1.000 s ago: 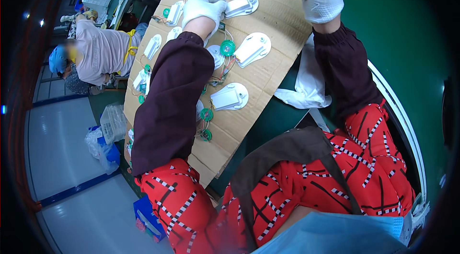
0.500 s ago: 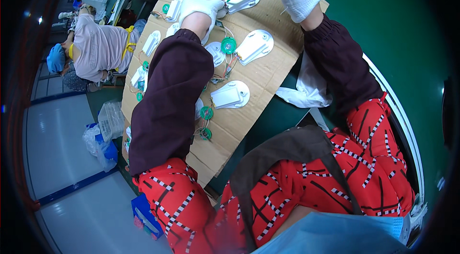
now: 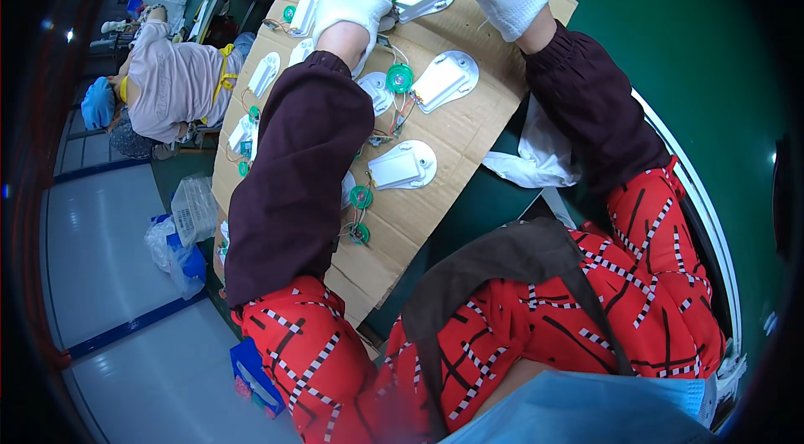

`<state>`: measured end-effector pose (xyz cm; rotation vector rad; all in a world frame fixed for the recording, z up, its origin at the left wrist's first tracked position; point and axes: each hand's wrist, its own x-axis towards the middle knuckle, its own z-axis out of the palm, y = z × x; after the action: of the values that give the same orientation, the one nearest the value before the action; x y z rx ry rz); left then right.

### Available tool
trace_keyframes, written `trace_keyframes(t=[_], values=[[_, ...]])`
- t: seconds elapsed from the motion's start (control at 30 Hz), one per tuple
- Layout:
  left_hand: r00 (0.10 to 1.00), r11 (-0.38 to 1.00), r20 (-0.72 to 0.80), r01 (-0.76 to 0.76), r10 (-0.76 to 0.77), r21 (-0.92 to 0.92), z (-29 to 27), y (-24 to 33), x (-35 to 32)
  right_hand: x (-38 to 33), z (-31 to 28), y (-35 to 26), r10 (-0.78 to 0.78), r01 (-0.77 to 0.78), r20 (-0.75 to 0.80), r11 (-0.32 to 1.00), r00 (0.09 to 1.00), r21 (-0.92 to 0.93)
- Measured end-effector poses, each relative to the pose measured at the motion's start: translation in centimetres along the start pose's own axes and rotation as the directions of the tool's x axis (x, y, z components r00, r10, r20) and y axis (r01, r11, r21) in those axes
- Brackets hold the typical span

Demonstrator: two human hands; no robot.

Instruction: Applying liquid from a squeeze bottle to small plastic parts arranged on a cardboard sheet on a factory workbench.

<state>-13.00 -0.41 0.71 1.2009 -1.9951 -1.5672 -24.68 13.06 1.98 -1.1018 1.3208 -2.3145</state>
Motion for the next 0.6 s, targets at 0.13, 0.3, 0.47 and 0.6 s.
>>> trace_keyframes(t=[0.13,0.3,0.47,0.6], values=[[0.999,0.999,0.032,-0.032,0.031,0.034,0.0,0.0,-0.1,-0.5,-0.2,-0.5,-0.046,0.047,0.018,0.997,0.999,-0.061],[0.999,0.999,0.024,-0.04,0.039,0.028,-0.1,-0.2,0.1,-0.9,-0.9,-0.3,-0.06,0.06,0.028,0.998,0.998,-0.006],[0.999,0.999,0.004,-0.054,0.054,0.0,0.1,-0.4,0.3,-1.2,-1.3,-0.3,-0.008,0.009,-0.028,1.0,1.0,0.018],[0.999,0.999,-0.004,-0.048,0.048,-0.005,-0.1,-0.5,0.2,-1.1,-0.9,-1.1,0.071,-0.068,-0.048,0.996,0.996,0.054]])
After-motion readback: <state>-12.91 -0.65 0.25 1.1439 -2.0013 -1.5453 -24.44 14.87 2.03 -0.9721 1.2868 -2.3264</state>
